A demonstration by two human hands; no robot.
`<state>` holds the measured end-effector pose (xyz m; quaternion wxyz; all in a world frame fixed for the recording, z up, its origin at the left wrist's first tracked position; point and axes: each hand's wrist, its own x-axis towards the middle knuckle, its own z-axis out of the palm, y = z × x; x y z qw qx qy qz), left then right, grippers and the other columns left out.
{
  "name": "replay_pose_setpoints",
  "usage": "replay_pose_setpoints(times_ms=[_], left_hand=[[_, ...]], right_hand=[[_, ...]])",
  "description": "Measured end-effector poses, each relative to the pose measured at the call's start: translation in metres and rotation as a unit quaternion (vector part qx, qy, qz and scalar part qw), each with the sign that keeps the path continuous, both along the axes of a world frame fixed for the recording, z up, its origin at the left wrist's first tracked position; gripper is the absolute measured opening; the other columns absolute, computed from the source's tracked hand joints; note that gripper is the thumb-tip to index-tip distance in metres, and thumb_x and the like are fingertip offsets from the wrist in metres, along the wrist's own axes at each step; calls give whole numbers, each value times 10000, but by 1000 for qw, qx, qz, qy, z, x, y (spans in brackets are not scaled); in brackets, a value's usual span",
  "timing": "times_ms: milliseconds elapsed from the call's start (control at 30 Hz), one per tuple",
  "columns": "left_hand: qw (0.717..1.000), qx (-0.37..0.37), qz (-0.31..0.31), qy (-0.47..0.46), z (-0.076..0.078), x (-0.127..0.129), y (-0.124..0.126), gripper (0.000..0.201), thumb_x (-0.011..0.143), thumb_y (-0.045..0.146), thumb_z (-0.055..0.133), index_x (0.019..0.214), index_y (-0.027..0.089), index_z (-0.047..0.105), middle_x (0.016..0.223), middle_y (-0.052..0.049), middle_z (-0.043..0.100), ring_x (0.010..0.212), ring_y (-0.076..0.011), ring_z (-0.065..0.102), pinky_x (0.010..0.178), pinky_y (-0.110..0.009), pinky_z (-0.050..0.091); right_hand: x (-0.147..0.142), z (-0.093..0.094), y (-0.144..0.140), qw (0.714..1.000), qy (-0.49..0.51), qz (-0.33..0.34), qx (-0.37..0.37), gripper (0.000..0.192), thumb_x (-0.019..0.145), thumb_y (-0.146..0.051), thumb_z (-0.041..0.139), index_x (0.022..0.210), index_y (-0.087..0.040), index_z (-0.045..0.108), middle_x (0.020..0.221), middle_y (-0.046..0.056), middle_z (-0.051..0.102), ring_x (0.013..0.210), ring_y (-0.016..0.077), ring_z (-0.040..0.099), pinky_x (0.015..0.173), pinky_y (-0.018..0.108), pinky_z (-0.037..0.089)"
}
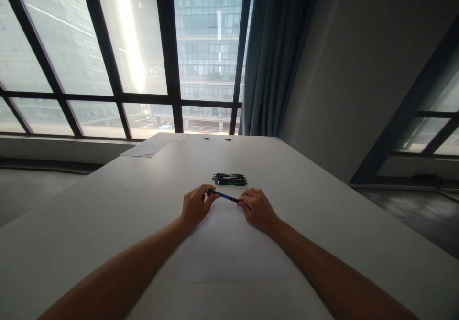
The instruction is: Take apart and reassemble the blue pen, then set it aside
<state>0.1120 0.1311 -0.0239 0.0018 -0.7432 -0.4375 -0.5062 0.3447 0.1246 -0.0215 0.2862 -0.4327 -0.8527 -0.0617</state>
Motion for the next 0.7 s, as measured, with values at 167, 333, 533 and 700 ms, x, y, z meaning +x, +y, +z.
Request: replay_pose_setpoints(times_ms=[167, 333, 533, 700], left_hand=[[999, -32, 28, 1, -1, -1, 2, 252, 896, 447, 570, 973, 218, 640, 670, 33, 653, 560, -105, 566, 592, -218, 427], [996, -71, 32, 32, -3, -1, 5, 196, 897, 394, 572, 987, 227, 622, 778, 20, 664, 604, -118, 580, 600, -232, 428], [995, -85, 34, 48, -4, 0, 6, 106, 866, 323, 619, 900, 224, 605, 768, 28, 616, 628, -125, 561, 614, -243, 419], [996, -73, 28, 47, -3, 0, 5, 100, 852, 298, 629, 857, 218, 570, 816, 22, 607, 649, -125, 552, 605, -244, 417]], right_hand=[[2, -2, 3, 999, 42, -7, 34, 206, 952, -248, 499, 851, -184, 667, 886, 74, 677, 849, 209, 575, 791, 365, 380], [2, 0, 1, 982, 145, -13, 117, 255, 989, -326, 416, 919, -192, 622, 902, 70, 659, 856, 204, 586, 795, 347, 398], [0, 2, -2, 977, 174, -4, 119, 204, 964, -296, 448, 956, -202, 629, 916, 72, 669, 829, 199, 604, 788, 349, 425], [1, 1, 0, 976, 181, -3, 119, 178, 946, -266, 469, 925, -211, 637, 905, 71, 671, 834, 205, 609, 783, 355, 438]])
